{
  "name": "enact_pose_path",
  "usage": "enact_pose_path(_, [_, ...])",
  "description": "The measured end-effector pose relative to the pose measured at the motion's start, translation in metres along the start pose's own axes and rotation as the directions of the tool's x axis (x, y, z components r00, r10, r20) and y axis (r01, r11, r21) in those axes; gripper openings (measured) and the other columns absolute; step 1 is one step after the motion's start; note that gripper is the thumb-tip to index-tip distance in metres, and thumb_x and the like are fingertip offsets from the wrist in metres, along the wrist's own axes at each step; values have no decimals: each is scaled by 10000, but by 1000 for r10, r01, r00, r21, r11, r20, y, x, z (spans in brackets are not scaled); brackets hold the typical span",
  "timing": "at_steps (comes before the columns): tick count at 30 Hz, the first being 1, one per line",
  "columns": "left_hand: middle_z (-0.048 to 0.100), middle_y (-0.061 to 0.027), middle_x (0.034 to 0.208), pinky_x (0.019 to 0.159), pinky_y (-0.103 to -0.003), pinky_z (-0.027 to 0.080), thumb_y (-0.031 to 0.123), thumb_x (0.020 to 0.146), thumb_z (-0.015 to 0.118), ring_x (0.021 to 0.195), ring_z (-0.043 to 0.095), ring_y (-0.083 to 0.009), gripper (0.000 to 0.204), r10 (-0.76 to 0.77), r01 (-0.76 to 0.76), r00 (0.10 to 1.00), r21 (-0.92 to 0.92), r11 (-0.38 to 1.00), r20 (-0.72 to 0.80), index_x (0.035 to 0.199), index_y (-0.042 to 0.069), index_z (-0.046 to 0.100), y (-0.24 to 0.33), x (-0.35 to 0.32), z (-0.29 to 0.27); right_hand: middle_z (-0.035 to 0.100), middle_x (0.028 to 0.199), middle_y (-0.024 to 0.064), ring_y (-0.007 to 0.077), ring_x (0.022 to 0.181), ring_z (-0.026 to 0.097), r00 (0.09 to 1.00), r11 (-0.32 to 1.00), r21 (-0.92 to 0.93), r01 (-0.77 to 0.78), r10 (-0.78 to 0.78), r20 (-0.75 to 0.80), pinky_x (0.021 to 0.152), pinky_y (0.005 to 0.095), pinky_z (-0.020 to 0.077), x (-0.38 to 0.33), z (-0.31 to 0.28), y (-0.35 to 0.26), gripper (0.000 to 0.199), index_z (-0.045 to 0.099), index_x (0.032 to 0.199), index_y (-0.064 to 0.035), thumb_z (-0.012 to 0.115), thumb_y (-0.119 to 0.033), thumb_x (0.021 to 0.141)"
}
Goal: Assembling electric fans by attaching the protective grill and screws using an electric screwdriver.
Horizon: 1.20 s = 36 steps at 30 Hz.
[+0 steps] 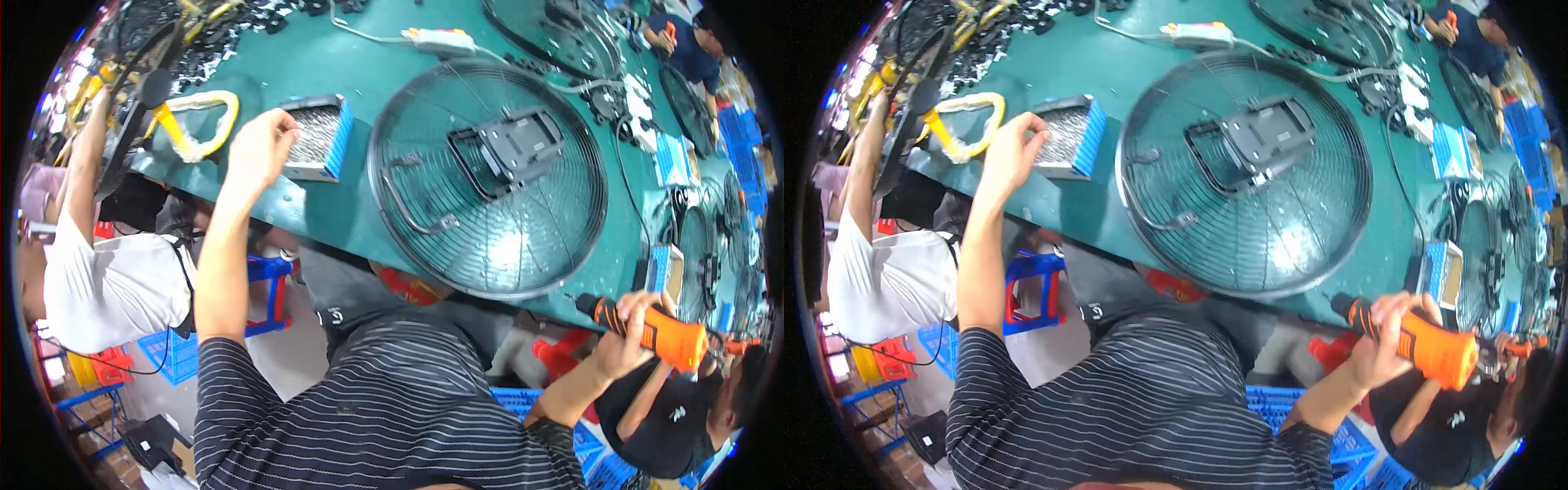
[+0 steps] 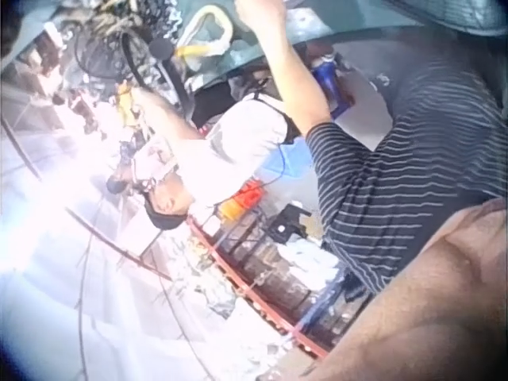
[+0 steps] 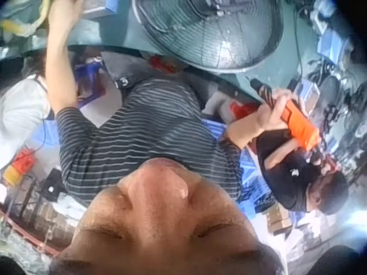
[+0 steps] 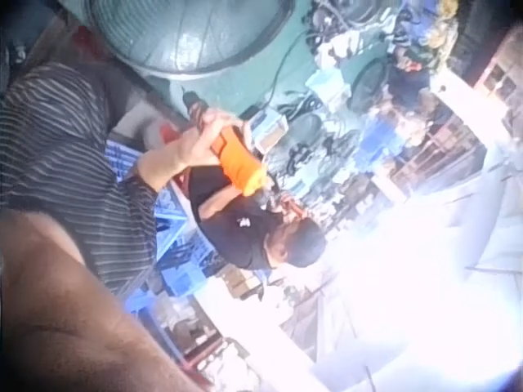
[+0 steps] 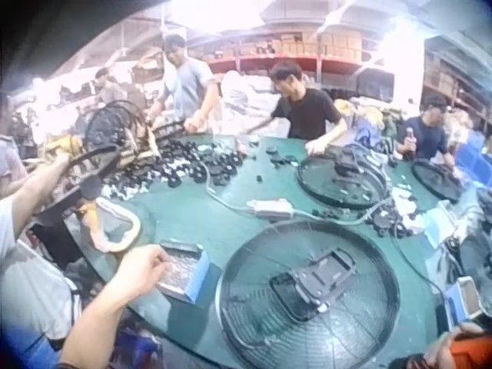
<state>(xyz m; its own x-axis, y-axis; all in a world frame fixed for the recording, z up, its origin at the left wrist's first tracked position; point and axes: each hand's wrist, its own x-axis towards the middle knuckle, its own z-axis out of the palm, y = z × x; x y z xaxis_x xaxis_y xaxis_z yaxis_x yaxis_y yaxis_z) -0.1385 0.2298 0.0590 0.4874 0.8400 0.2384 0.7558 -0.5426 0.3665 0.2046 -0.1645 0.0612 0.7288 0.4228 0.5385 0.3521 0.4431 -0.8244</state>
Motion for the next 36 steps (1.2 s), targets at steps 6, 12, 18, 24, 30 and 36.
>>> enact_pose_path(6, [721,-73,910,560,-237,493,107,877,707,702,654,-106,168,137,240,942,-898,370,308,1025,26,705,89,-78,4,427,938,65,139,743,439,1000,918,396,3,-11,17,680,274,391,-1,35,-36,594,357,1351,52,648,-130,866])
enact_pose_path(12, [719,-112,937,464,-187,428,77,961,635,628,630,-90,161,405,633,744,-755,-172,531,1091,-13,666,159,-143,65,409,908,80,127,688,460,996,697,715,-53,-18,92,646,269,409,-10,82,-44,375,391,1194,3,612,-84,904])
enact_pose_path(18, [687,-71,889,437,-176,372,128,988,612,580,579,-69,133,379,607,787,-720,-336,486,1040,9,637,169,-147,67,479,852,54,147,619,475,998,711,701,-50,54,17,578,269,404,-12,120,-52,382,516,1204,-65,650,-165,862])
enact_pose_path(24, [686,-69,890,439,-183,364,150,995,609,572,566,-66,149,374,615,787,-678,-403,492,1050,12,622,169,-148,67,477,840,48,144,625,473,998,708,706,10,34,-49,580,263,402,-17,127,-56,337,530,1169,-56,632,-125,855])
enact_pose_path(30, [683,-44,861,426,-180,360,197,995,619,573,569,-52,179,341,628,778,-669,-397,528,1017,19,625,184,-160,72,507,876,63,162,664,507,1000,697,717,12,-26,8,621,280,431,-21,113,-59,354,527,1193,-34,631,-111,863])
enact_pose_path(36, [689,-63,840,505,-210,431,145,1000,602,577,565,-69,148,234,597,801,-758,-263,550,988,3,637,187,-168,73,422,873,75,119,642,437,999,751,660,-33,14,35,577,244,378,-19,101,-49,364,406,1152,9,620,-95,876])
